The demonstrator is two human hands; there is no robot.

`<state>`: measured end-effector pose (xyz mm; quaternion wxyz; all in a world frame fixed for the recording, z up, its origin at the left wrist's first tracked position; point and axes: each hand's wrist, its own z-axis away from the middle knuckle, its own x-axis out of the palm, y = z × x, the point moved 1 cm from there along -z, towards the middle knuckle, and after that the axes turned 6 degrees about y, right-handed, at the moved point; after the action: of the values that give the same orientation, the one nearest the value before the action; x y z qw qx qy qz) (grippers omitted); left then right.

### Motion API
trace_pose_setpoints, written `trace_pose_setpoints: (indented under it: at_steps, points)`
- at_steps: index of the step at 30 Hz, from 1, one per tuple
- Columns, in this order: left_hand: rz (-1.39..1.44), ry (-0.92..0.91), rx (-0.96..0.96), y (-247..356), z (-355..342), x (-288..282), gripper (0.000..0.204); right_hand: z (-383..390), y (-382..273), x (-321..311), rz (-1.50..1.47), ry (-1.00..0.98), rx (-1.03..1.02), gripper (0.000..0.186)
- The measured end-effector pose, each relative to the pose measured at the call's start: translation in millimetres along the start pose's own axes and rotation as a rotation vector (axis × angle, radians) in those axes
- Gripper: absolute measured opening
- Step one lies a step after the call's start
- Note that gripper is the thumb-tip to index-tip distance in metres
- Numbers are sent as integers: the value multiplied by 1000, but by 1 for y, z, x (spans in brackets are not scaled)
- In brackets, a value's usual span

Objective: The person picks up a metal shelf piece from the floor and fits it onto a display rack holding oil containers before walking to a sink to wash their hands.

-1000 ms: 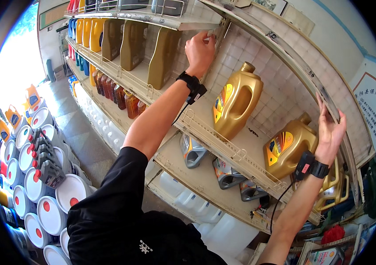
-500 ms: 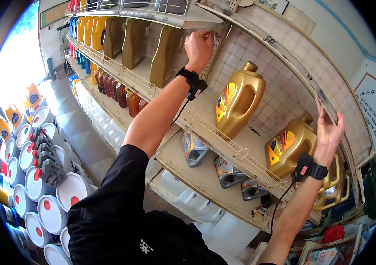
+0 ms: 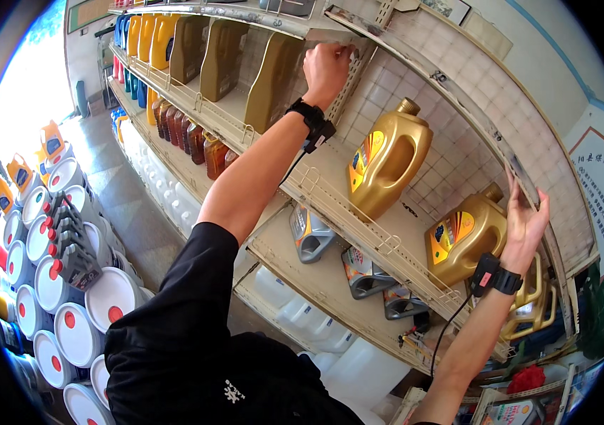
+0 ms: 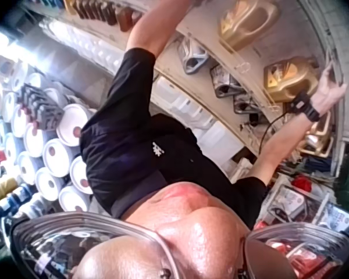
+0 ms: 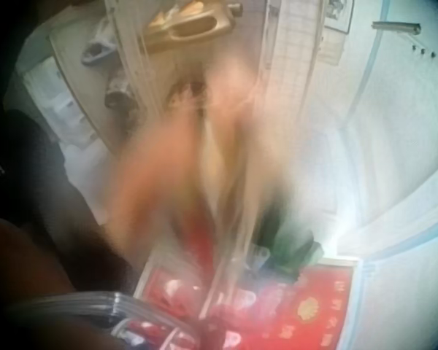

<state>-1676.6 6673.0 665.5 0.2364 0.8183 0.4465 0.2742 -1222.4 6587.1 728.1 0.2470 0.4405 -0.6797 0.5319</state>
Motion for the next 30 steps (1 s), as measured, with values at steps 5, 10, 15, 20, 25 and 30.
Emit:
trace_pose_setpoints:
  at_steps: [5,10,15,20,25,30]
  points:
    - [5,16,-53,-5,-11,-3,21,-4,-8,-16,0,29,-6,65]
    - [19,20,-68,-5,-13,-5,18,-5,-3,-24,19,45,-39,63]
    - [-74,52,-52,-4,-15,-5,18,2,10,-28,139,117,-181,56]
    - [74,-28,-294,-20,-8,-9,19,0,19,-46,77,123,-165,43]
    - [601,-481,-523,58,76,-46,21,22,41,-37,127,204,-271,24]
    - [147,-403,958,211,103,-61,49,16,57,-26,-33,154,-198,16]
